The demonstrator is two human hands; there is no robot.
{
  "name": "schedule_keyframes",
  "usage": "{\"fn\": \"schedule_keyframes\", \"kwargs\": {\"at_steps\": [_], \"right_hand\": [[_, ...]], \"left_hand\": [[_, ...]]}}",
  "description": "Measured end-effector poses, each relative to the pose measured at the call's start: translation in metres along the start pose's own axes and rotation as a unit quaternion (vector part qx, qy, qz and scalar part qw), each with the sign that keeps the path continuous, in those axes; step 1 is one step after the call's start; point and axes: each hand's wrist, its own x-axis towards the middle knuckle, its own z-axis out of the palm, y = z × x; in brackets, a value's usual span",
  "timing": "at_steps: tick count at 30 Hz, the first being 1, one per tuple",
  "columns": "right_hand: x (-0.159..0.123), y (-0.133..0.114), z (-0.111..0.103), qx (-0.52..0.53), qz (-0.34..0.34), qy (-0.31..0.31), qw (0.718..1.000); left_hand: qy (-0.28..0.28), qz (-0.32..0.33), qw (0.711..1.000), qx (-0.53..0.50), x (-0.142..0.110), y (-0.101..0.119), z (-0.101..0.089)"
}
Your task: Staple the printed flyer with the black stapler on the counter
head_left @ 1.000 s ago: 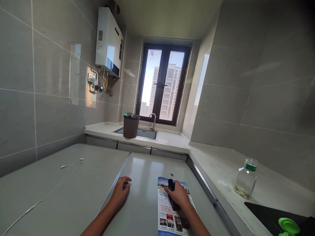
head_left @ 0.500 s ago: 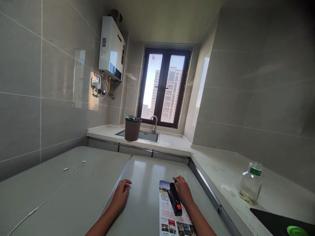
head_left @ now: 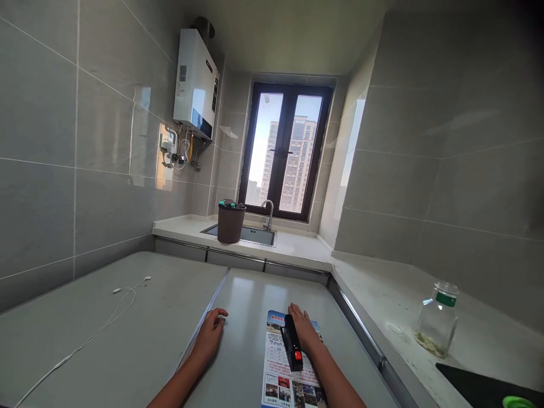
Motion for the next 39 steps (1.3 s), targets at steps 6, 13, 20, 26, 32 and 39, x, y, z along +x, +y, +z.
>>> {"fn": "schedule_keyframes", "kwargs": {"at_steps": [6, 13, 20, 26, 32, 39], "right_hand": [[0.024, -0.081, 0.033, -0.003, -0.092, -0.078, 0.993], [0.035, -0.174, 0.061, 0.034, -0.163, -0.087, 0.982], [0.034, -0.203, 0.067, 0.062, -0.164, -0.074, 0.982], [0.035, -0.191, 0.051, 0.065, -0.114, 0.005, 0.991], [0.019, -0.091, 0.014, -0.005, 0.040, 0.035, 0.999], [-0.028, 0.043, -0.033, -0.073, 0.133, 0.034, 0.988]], "left_hand": [[0.083, 0.011, 0.996, -0.003, 0.003, 0.006, -0.013], [0.161, -0.041, 0.976, 0.139, 0.004, -0.003, -0.035], [0.159, -0.085, 0.966, 0.186, 0.004, -0.016, -0.039], [0.135, -0.067, 0.972, 0.181, 0.001, -0.017, -0.036], [0.134, -0.074, 0.972, 0.179, 0.000, -0.017, -0.034], [0.133, -0.083, 0.972, 0.174, -0.001, -0.013, -0.032]]}}
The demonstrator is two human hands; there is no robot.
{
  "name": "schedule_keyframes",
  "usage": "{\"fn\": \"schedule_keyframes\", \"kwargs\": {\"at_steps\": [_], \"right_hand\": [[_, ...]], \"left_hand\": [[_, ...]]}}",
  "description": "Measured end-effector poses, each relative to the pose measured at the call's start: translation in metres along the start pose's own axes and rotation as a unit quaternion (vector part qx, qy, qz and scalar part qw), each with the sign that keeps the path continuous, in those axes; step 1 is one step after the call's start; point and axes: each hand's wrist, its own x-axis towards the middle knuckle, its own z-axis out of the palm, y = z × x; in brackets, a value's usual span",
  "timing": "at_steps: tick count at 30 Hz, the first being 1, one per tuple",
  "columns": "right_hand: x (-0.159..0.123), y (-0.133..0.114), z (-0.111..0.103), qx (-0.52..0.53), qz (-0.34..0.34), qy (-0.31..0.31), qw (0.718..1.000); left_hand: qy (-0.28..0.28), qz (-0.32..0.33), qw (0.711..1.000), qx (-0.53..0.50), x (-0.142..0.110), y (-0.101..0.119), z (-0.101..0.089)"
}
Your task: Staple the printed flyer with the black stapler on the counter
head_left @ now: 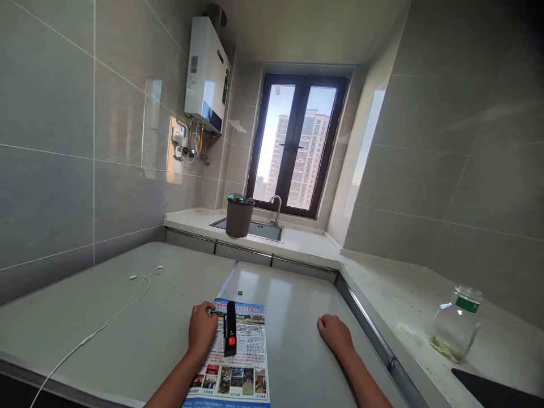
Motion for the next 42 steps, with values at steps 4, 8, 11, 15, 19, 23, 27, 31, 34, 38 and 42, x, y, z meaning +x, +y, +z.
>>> {"fn": "schedule_keyframes", "kwargs": {"at_steps": [4, 8, 11, 15, 19, 23, 27, 31, 34, 38, 42], "right_hand": [[-0.003, 0.026, -0.006, 0.010, 0.005, 0.000, 1.000], [-0.007, 0.001, -0.005, 0.052, -0.042, 0.012, 0.998], [-0.017, -0.053, 0.000, 0.102, -0.134, 0.018, 0.985], [-0.042, -0.145, 0.014, 0.173, -0.260, 0.009, 0.950], [-0.064, -0.201, 0.029, 0.234, -0.358, -0.026, 0.904], [-0.072, -0.202, 0.034, 0.194, -0.399, -0.048, 0.895], [-0.070, -0.172, 0.029, 0.183, -0.396, -0.060, 0.898], [-0.066, -0.130, 0.021, 0.175, -0.364, -0.066, 0.913], [-0.062, -0.100, 0.016, 0.174, -0.342, -0.063, 0.921], [-0.056, -0.080, 0.011, 0.217, -0.328, -0.055, 0.918], [-0.055, -0.088, 0.005, 0.292, -0.246, 0.012, 0.924]], "left_hand": [[-0.005, 0.000, 1.000, 0.009, -0.001, 0.003, -0.002], [-0.011, -0.003, 1.000, 0.021, -0.002, 0.005, -0.004], [-0.016, -0.007, 0.999, 0.028, -0.001, 0.006, -0.005], [-0.016, -0.004, 0.999, 0.032, 0.001, 0.006, -0.005], [-0.010, 0.010, 0.999, 0.030, 0.002, 0.007, -0.006], [0.003, 0.022, 1.000, 0.016, 0.001, 0.010, -0.008], [0.003, 0.047, 0.999, -0.011, -0.002, 0.016, -0.006], [-0.093, 0.145, 0.984, -0.048, -0.011, 0.028, 0.000], [-0.217, 0.226, 0.948, -0.057, -0.023, 0.038, 0.002], [-0.334, 0.298, 0.893, -0.052, -0.037, 0.043, -0.001], [-0.342, 0.333, 0.879, -0.015, -0.040, 0.037, -0.003]]}}
